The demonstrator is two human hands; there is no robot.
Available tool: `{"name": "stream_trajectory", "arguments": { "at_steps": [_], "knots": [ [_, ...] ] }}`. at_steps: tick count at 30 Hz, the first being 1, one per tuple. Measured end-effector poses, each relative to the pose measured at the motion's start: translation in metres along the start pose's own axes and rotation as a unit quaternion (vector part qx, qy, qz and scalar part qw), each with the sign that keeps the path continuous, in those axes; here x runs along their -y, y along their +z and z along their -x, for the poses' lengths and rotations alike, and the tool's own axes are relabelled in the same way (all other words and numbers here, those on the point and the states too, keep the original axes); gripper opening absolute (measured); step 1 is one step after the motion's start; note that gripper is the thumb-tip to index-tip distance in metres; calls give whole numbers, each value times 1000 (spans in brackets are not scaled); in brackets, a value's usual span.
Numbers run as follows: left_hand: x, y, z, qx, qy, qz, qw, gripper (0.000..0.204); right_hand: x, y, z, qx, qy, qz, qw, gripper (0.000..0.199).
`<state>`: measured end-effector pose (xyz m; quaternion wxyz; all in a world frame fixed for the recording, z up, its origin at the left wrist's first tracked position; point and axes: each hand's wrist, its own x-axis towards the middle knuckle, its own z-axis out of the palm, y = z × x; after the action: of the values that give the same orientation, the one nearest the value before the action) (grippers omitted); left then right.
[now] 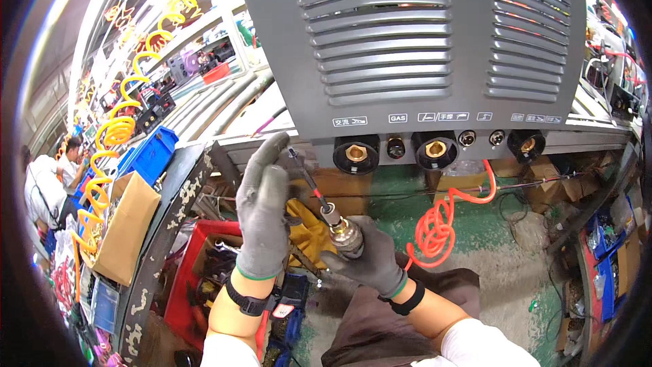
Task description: Assembling the internal components and external casing of a welding machine on a production line using a pneumatic screwdriver.
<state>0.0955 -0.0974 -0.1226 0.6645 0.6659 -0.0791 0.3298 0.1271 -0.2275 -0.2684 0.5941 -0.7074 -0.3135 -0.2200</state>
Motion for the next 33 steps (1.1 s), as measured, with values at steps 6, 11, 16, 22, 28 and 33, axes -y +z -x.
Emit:
{"name": "stream_trajectory", "arguments": {
  "at_steps": [6,11,16,22,28,33],
  "knots": [
    [-12,-4,17,36,-67,-113,991,29,-14,-8,15,31,-26,17,999,56],
    [-13,7,32,49,-83,-115,989,19,-16,-21,34,156,47,-91,982,58],
    [-12,21,53,18,-98,-61,993,16,-21,-38,41,236,30,-109,965,60],
    [-10,43,76,-36,-64,-125,989,23,-31,-51,33,308,0,-49,950,65],
    [-21,46,77,-44,-73,-82,993,17,-28,-58,30,267,-24,-63,961,60],
    [-15,32,58,-17,-92,-89,992,30,-28,-61,30,261,25,-125,957,55]
  ]
}}
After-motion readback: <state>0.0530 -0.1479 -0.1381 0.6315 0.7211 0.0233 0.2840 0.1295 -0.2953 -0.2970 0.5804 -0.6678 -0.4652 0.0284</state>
